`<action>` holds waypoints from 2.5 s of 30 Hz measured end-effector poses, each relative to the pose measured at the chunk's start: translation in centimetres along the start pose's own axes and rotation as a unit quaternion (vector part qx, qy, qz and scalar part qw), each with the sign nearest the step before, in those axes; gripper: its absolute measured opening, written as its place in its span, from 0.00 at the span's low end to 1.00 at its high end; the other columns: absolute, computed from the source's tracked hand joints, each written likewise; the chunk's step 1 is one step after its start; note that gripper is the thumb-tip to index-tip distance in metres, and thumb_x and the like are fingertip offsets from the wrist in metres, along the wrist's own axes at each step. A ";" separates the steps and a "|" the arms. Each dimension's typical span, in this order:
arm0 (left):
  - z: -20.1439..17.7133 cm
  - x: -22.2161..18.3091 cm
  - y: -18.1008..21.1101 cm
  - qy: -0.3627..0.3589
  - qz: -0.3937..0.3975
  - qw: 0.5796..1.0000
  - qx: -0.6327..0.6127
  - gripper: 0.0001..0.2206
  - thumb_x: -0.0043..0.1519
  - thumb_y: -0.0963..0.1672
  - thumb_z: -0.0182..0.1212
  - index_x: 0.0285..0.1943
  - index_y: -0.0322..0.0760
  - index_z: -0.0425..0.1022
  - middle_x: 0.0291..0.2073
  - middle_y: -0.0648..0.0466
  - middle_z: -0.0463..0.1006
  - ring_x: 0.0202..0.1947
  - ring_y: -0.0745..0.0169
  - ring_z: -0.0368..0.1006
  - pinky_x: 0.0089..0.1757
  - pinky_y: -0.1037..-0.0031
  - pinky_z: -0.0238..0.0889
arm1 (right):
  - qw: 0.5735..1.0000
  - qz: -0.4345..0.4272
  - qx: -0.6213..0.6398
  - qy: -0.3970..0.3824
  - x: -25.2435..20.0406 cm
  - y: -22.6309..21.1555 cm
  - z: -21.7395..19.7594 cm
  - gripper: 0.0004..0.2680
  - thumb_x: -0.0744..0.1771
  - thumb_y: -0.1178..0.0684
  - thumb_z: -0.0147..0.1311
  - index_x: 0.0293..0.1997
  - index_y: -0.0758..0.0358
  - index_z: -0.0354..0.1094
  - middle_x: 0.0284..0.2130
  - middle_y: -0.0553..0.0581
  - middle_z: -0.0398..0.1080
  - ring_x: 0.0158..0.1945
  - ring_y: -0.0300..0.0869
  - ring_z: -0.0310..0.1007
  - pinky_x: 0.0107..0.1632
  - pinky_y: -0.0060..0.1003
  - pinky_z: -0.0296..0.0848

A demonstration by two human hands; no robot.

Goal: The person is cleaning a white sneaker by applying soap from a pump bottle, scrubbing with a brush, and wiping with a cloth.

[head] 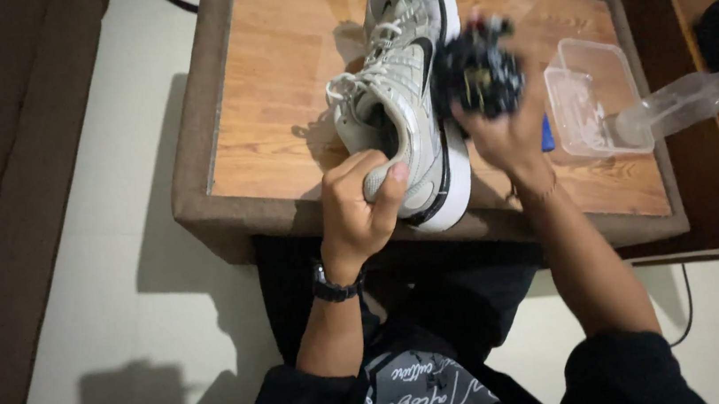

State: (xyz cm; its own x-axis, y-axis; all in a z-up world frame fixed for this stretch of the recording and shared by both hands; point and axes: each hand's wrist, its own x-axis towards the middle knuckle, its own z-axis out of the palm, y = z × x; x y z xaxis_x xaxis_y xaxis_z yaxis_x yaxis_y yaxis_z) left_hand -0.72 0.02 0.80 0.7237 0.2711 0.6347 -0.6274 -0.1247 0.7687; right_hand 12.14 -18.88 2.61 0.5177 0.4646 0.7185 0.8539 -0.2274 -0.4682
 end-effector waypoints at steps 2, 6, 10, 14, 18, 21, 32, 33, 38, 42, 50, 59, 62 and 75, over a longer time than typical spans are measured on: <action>0.1 0.2 -0.8 0.008 0.017 1.000 -0.002 0.16 0.65 0.45 0.52 0.22 0.35 0.62 0.15 0.50 0.62 0.17 0.57 0.59 0.25 0.71 0.56 | 0.998 0.040 -0.014 0.040 -1.2 -0.5 -0.7 0.22 0.61 0.56 0.66 0.57 0.61 0.58 0.48 0.66 0.65 0.49 0.53 0.71 0.52 0.46 0.75; 0.3 0.0 -1.4 0.021 0.037 0.999 -0.005 0.20 0.68 0.48 0.52 0.21 0.40 0.61 0.12 0.51 0.61 0.15 0.54 0.64 0.23 0.73 0.60 | 0.992 0.035 -0.083 0.087 -2.0 -3.3 -0.2 0.18 0.56 0.57 0.68 0.46 0.64 0.68 0.25 0.57 0.66 0.28 0.48 0.70 0.34 0.38 0.69; 0.2 0.3 -1.3 0.009 0.024 1.000 -0.009 0.19 0.67 0.48 0.52 0.21 0.41 0.61 0.12 0.52 0.60 0.15 0.58 0.62 0.24 0.74 0.59 | 0.998 -0.044 -0.017 0.036 -4.8 -4.4 -2.6 0.24 0.52 0.46 0.77 0.41 0.69 0.67 0.34 0.71 0.67 0.34 0.56 0.68 0.40 0.47 0.70; 0.2 0.4 -1.5 0.003 0.016 1.000 -0.009 0.20 0.68 0.48 0.51 0.20 0.40 0.61 0.12 0.52 0.60 0.15 0.59 0.62 0.23 0.75 0.59 | 0.996 -0.045 -0.039 -0.063 -8.2 -6.7 -2.2 0.08 0.62 0.48 0.61 0.37 0.59 0.72 0.38 0.65 0.66 0.34 0.49 0.65 0.37 0.42 0.65; 0.2 -0.3 -2.5 -0.017 0.013 1.000 -0.010 0.19 0.68 0.48 0.53 0.22 0.39 0.62 0.13 0.49 0.61 0.17 0.57 0.62 0.25 0.71 0.60 | 0.963 -0.190 -0.147 -0.125 -11.3 -7.6 1.1 0.11 0.71 0.44 0.42 0.46 0.46 0.75 0.41 0.71 0.71 0.26 0.52 0.71 0.30 0.40 0.71; 0.1 -0.1 -1.7 -0.009 0.018 1.000 -0.010 0.20 0.67 0.47 0.53 0.21 0.37 0.62 0.13 0.50 0.59 0.16 0.57 0.61 0.24 0.72 0.58 | 0.974 -0.137 0.026 -0.179 -9.5 -10.0 2.1 0.25 0.71 0.30 0.28 0.45 0.50 0.78 0.44 0.66 0.71 0.24 0.46 0.70 0.33 0.38 0.75; 0.3 0.0 -0.7 0.000 -0.008 1.000 -0.028 0.18 0.65 0.45 0.52 0.20 0.36 0.60 0.14 0.54 0.60 0.18 0.65 0.54 0.25 0.75 0.53 | 0.954 -0.068 -0.281 0.081 -5.4 12.3 -5.9 0.15 0.69 0.53 0.57 0.62 0.62 0.59 0.45 0.67 0.63 0.48 0.58 0.64 0.52 0.57 0.68; 0.2 0.0 -0.3 -0.009 -0.020 0.999 -0.032 0.15 0.62 0.43 0.51 0.22 0.32 0.60 0.17 0.53 0.62 0.20 0.64 0.50 0.26 0.73 0.49 | 0.985 -0.087 0.060 0.138 2.6 2.3 -2.6 0.23 0.69 0.57 0.51 0.71 0.49 0.43 0.59 0.63 0.48 0.62 0.53 0.53 0.64 0.59 0.66; 0.2 -0.1 -0.2 -0.014 -0.023 0.999 -0.027 0.15 0.62 0.43 0.51 0.22 0.31 0.61 0.18 0.52 0.62 0.20 0.63 0.51 0.26 0.72 0.51 | 0.975 -0.088 -0.169 0.117 3.8 4.1 -0.2 0.18 0.67 0.45 0.62 0.57 0.61 0.57 0.68 0.61 0.48 0.73 0.60 0.53 0.76 0.62 0.64; 0.1 0.1 -0.2 -0.010 -0.025 0.999 -0.027 0.15 0.62 0.43 0.51 0.22 0.31 0.61 0.18 0.52 0.62 0.20 0.63 0.51 0.27 0.72 0.50 | 0.982 -0.169 -0.086 -0.002 3.9 1.8 -1.5 0.32 0.64 0.69 0.65 0.71 0.52 0.47 0.66 0.63 0.61 0.65 0.57 0.70 0.69 0.50 0.75; 0.1 -0.2 -0.2 -0.002 -0.013 1.000 -0.022 0.14 0.62 0.42 0.51 0.22 0.31 0.60 0.17 0.51 0.62 0.20 0.62 0.51 0.26 0.71 0.50 | 0.952 -0.132 -0.199 -0.193 2.1 2.6 -4.1 0.28 0.59 0.45 0.71 0.64 0.47 0.61 0.74 0.63 0.35 0.79 0.67 0.40 0.79 0.71 0.59; 0.2 -0.1 -0.3 -0.005 -0.019 0.999 -0.027 0.16 0.63 0.44 0.51 0.21 0.33 0.59 0.17 0.53 0.61 0.20 0.65 0.49 0.26 0.72 0.50 | 0.967 -0.147 -0.178 -0.108 4.9 0.5 -6.4 0.17 0.60 0.62 0.76 0.48 0.63 0.71 0.62 0.65 0.59 0.65 0.58 0.63 0.66 0.53 0.73; 0.2 -0.2 -0.3 -0.006 -0.022 0.999 -0.035 0.16 0.63 0.43 0.52 0.21 0.33 0.58 0.17 0.54 0.60 0.20 0.65 0.49 0.26 0.73 0.49 | 0.966 -0.170 -0.193 -0.005 6.6 -0.1 -6.7 0.20 0.60 0.64 0.75 0.52 0.61 0.67 0.61 0.60 0.61 0.59 0.56 0.64 0.61 0.55 0.74; 0.2 -0.4 -0.8 -0.004 -0.012 0.999 -0.041 0.17 0.63 0.44 0.50 0.21 0.33 0.58 0.16 0.54 0.59 0.20 0.65 0.48 0.25 0.73 0.47 | 0.927 -0.195 -0.235 -0.215 7.2 -1.7 -3.6 0.20 0.57 0.46 0.59 0.49 0.63 0.78 0.65 0.69 0.54 0.67 0.62 0.56 0.66 0.60 0.66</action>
State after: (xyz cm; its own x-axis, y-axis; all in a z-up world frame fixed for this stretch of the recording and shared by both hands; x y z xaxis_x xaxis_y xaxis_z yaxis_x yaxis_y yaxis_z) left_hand -0.40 -0.19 -0.04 0.7408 0.2658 0.6169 -0.6310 -0.0396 0.7748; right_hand 14.55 -18.21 10.42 0.1808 0.8658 0.4665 0.9532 -0.2711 0.1336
